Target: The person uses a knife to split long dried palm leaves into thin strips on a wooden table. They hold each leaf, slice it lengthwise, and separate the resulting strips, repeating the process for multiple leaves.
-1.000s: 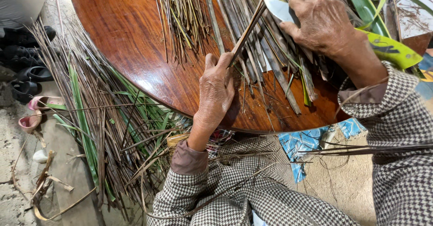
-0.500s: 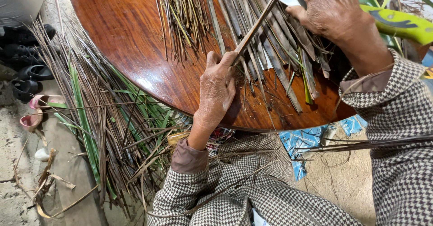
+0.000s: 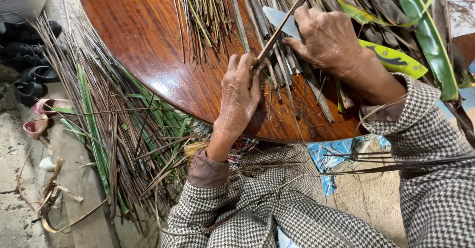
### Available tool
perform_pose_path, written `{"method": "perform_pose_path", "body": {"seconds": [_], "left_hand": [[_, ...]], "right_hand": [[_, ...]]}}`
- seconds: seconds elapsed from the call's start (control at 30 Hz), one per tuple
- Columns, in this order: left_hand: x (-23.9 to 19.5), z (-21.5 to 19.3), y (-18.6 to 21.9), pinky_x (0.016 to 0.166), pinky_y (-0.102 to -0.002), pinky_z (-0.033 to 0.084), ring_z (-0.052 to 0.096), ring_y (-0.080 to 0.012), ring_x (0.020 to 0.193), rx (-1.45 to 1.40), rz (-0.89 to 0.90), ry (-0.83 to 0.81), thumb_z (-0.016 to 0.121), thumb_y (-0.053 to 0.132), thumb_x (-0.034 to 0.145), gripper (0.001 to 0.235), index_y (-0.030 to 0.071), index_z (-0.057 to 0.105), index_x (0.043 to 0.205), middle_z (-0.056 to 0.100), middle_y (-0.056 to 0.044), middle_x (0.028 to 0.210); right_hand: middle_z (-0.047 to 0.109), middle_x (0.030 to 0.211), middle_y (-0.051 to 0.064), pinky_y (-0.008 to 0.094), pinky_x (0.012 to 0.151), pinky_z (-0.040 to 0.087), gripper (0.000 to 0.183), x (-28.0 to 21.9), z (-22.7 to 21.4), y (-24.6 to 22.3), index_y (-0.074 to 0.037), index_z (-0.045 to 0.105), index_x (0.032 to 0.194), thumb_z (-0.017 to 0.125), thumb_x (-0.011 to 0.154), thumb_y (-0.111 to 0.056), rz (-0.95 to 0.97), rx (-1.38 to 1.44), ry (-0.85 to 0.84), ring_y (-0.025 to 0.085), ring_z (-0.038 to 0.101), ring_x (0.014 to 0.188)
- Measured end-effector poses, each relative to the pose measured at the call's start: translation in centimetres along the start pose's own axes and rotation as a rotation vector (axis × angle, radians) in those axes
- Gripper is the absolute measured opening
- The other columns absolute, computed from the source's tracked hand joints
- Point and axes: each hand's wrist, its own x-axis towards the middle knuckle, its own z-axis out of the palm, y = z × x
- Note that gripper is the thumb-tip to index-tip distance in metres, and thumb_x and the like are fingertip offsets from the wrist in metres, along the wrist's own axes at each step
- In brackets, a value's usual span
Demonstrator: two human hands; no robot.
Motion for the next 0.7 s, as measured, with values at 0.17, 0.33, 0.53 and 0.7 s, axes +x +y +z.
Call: {"method": "perform_pose_path", "body": {"seconds": [0.17,0.33,0.53,0.7], "left_hand": [[0.0,0.2,0.0,0.077,-0.045,0.043,0.051,-0.0343,0.084,0.029,0.011,0.008,0.053,-0.001,0.099,0.007,0.004,0.048,0.096,0.047,-0.014,0.095],[0.0,0.5,-0.1,0.075,-0.045,0.043,0.051,-0.0338,0.082,0.032,0.018,0.007,0.054,-0.001,0.099,0.006,0.003,0.049,0.098,0.048,-0.014,0.095],[0.2,0.4,0.0,0.074,-0.046,0.041,0.049,-0.0356,0.082,0.04,0.022,-0.002,0.052,0.0,0.099,0.008,0.003,0.047,0.094,0.047,-0.014,0.093],[-0.9,1.5,-2.1,0.066,-0.032,0.057,0.056,-0.0183,0.077,0.183,-0.045,-0.029,0.056,0.001,0.103,0.012,0.002,0.053,0.115,0.055,-0.012,0.104]], "right_hand": [[0.064,0.078,0.002,0.032,0.048,0.053,0.063,-0.9,0.3,-0.6,-0.014,0.057,0.101,0.073,0.098,-0.075,0.018,-0.007,0.018,0.016,0.063,0.058],[0.056,0.075,-0.003,0.024,0.044,0.048,0.06,-2.0,0.2,-2.0,-0.016,0.054,0.101,0.07,0.1,-0.074,0.032,-0.053,-0.033,0.007,0.051,0.054],[0.059,0.082,0.0,0.029,0.05,0.054,0.062,-2.7,-0.9,-3.6,-0.016,0.054,0.109,0.066,0.1,-0.076,0.015,-0.045,0.042,0.014,0.064,0.061],[0.06,0.079,-0.002,0.026,0.049,0.053,0.055,-1.9,-0.7,-2.1,-0.016,0.061,0.113,0.067,0.105,-0.07,-0.017,0.024,0.045,0.01,0.058,0.061]]}}
